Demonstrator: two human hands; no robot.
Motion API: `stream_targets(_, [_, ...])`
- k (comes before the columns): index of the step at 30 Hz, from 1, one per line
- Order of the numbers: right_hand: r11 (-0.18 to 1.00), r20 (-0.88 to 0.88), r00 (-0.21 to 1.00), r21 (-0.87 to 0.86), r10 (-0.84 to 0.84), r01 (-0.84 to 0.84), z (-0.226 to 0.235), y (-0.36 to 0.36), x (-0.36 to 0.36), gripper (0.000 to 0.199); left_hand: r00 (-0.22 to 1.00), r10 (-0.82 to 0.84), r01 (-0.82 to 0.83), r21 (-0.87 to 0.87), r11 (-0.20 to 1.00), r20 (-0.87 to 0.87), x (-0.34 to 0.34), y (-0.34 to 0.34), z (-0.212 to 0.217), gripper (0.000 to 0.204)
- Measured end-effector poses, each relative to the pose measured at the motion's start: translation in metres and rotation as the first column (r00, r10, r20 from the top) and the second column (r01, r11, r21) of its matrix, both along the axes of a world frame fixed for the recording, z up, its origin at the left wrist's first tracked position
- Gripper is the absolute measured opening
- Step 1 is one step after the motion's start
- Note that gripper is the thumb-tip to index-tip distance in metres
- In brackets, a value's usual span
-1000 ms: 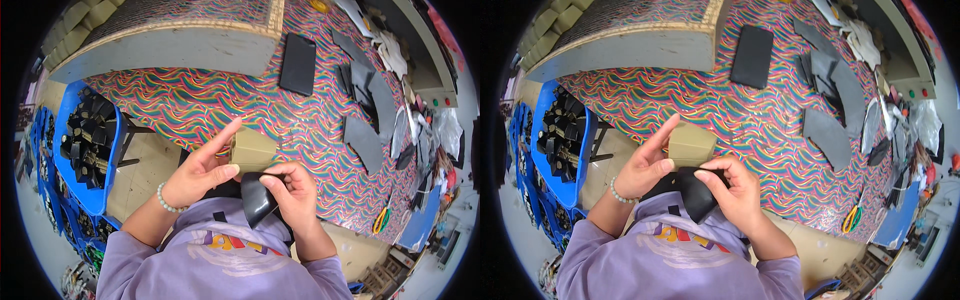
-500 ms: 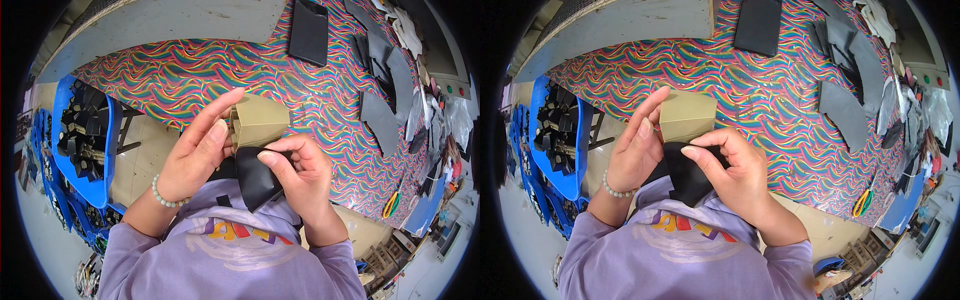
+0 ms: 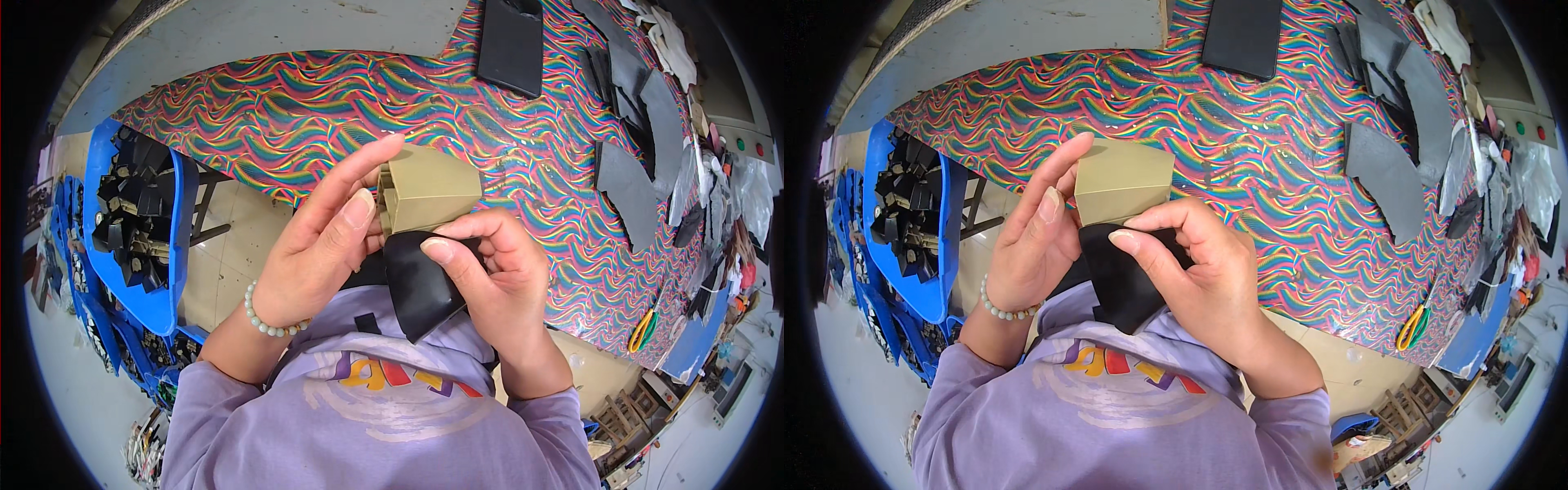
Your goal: The person takes plastic shoe heels and pieces of leather, then wraps and presses the leather covers firmly around each heel by hand.
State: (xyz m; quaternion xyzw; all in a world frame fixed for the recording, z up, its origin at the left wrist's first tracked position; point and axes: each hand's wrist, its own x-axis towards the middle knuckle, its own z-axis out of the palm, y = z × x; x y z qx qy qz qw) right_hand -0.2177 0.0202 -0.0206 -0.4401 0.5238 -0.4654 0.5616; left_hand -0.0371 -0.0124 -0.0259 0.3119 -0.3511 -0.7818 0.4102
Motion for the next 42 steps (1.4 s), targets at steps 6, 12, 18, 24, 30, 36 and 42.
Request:
stream_targets(6, [0.999,0.027,1.0,-0.049,0.004,-0.002,0.001,0.001,0.003,0.013,0.996,0.034,-0.017,-0.199,0.98,0.085,-0.001,0.002,-0.002,0.07])
stream_targets(12, [0.999,0.173,0.984,0.026,-0.05,0.046,0.011,0.009,-0.01,0.014,0.993,0.096,-0.082,-0.19,0.978,0.068,0.001,0.011,0.001,0.075])
stream_targets(18, [0.993,0.278,0.955,0.079,-0.108,0.09,0.012,0.007,-0.018,0.015,0.985,0.169,-0.162,-0.171,0.972,0.031,-0.002,0.017,-0.001,0.076])
stream_targets(24, [0.999,0.132,0.991,0.0,-0.034,0.034,0.002,0.001,-0.013,0.022,0.983,0.178,-0.169,-0.151,0.974,0.049,-0.002,0.014,-0.003,0.076])
stream_targets(30, [0.977,-0.052,0.998,-0.212,0.023,-0.034,0.0,0.0,-0.011,0.013,0.971,0.221,-0.21,-0.114,0.971,0.09,0.0,0.009,-0.009,0.076])
stream_targets(36, [1.0,0.211,0.977,-0.011,0.002,0.001,0.001,-0.008,-0.01,0.01,0.981,0.188,-0.18,-0.161,0.97,0.038,0.0,0.008,-0.008,0.077])
stream_targets(42, [1.0,0.216,0.976,0.013,-0.015,0.012,0.001,-0.009,-0.009,0.01,0.981,0.188,-0.177,-0.18,0.968,0.045,-0.001,0.007,-0.009,0.078])
